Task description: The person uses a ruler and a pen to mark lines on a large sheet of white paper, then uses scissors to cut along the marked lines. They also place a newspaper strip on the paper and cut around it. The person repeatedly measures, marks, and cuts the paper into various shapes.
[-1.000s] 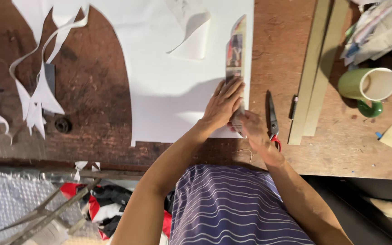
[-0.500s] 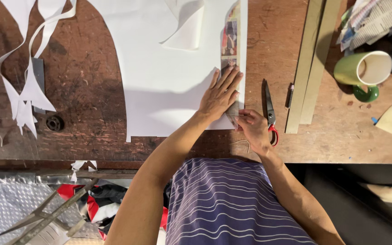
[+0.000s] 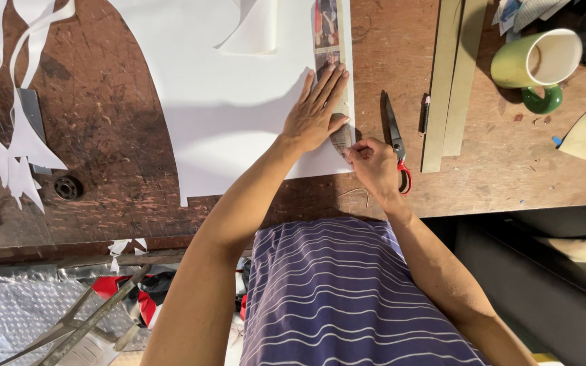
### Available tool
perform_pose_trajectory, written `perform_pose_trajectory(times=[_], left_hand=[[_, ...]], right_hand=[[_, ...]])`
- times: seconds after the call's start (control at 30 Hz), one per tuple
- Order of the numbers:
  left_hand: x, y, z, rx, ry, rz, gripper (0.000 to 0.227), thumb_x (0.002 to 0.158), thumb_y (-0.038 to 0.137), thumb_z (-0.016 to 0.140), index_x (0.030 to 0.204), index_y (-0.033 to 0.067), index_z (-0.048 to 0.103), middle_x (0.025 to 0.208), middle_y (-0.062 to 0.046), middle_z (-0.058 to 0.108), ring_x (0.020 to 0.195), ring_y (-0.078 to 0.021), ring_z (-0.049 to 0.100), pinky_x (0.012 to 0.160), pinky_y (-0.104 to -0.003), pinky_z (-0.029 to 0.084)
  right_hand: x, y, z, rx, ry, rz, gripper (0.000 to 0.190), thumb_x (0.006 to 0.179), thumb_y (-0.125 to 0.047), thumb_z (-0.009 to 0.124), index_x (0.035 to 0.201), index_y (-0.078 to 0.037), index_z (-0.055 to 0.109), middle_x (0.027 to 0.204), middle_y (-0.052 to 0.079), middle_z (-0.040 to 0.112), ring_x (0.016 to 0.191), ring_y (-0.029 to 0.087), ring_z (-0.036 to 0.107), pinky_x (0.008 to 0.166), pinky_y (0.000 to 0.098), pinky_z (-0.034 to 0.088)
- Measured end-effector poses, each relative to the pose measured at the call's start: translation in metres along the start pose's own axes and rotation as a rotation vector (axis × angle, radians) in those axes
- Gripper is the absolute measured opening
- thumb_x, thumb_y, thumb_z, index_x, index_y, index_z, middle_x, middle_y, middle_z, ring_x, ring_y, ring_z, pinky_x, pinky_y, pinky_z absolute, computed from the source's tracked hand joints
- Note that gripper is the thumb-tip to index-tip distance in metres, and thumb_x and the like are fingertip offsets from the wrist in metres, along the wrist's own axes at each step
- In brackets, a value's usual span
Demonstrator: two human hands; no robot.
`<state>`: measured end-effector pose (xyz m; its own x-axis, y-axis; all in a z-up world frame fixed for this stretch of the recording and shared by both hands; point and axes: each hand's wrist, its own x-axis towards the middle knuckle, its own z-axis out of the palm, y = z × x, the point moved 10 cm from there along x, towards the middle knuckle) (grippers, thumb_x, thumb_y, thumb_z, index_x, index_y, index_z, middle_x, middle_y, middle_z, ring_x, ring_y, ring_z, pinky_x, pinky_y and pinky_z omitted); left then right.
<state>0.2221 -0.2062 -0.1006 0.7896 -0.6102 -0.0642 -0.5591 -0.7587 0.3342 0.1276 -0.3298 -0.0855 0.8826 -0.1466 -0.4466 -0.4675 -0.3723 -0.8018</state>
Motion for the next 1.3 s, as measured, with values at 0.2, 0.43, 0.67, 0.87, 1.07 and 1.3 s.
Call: perform_pose_trajectory(times=[0.2,0.43,0.67,0.87,1.07,1.3], left_hand=[[0.001,-0.004,0.01,0.002,-0.083,-0.011,0.114,0.09,0.075,0.059,0.164,0.0086,0.003,0.173,-0.008,0.005,0.16,-0.0235,0.002,0.132,-0.05,-0.001],[0.013,-0.013,0.024,0.021,-0.116,-0.024,0.121,0.085,0.081,0.058,0.164,0.0092,0.002,0.173,-0.008,0.004,0.16,-0.0234,0.001,0.133,-0.05,-0.001],[0.016,-0.015,0.02,0.009,-0.022,0.027,0.123,0.084,0.08,0.063,0.165,0.008,0.004,0.173,-0.009,0.005,0.16,-0.0247,0.003,0.133,-0.051,0.001],[-0.012,0.017,0.017,0.073,0.264,0.105,0.104,0.093,0.057,0.075,0.166,0.01,0.017,0.173,-0.013,0.008,0.161,-0.0277,0.008,0.134,-0.052,0.011],[-0.053,0.031,0.025,-0.061,0.214,0.021,0.084,0.097,0.046,0.072,0.162,0.0097,0.032,0.171,-0.011,0.02,0.16,-0.0265,0.017,0.134,-0.052,0.016],[-0.057,0.03,0.015,-0.128,0.183,-0.016,0.086,0.096,0.048,0.071,0.162,0.01,0.031,0.171,-0.01,0.022,0.159,-0.0257,0.019,0.133,-0.053,0.014]], right_hand=[[-0.006,-0.001,-0.008,-0.286,0.041,0.071,0.026,0.085,-0.028,0.085,0.086,-0.005,0.071,0.072,0.005,0.074,0.06,0.016,0.068,0.055,0.0326,0.053],[0.006,0.006,-0.009,-0.316,0.06,-0.01,0.029,0.083,-0.03,0.087,0.085,-0.005,0.072,0.074,0.006,0.075,0.06,0.017,0.069,0.056,0.0323,0.054],[0.012,0.007,-0.011,-0.323,-0.036,-0.005,0.029,0.081,-0.03,0.088,0.082,-0.005,0.073,0.071,0.006,0.073,0.059,0.016,0.069,0.055,0.0317,0.054],[0.011,0.005,-0.01,-0.309,-0.045,0.023,0.029,0.081,-0.03,0.089,0.082,-0.007,0.073,0.068,0.005,0.073,0.058,0.015,0.069,0.057,0.0311,0.053],[0.007,-0.005,-0.016,-0.294,0.003,-0.08,0.029,0.078,-0.026,0.091,0.082,-0.005,0.071,0.068,0.006,0.072,0.058,0.017,0.067,0.054,0.0316,0.052],[0.002,-0.007,-0.013,-0.27,-0.046,-0.051,0.027,0.079,-0.023,0.091,0.085,-0.004,0.071,0.068,0.006,0.073,0.057,0.012,0.068,0.052,0.0278,0.051]])
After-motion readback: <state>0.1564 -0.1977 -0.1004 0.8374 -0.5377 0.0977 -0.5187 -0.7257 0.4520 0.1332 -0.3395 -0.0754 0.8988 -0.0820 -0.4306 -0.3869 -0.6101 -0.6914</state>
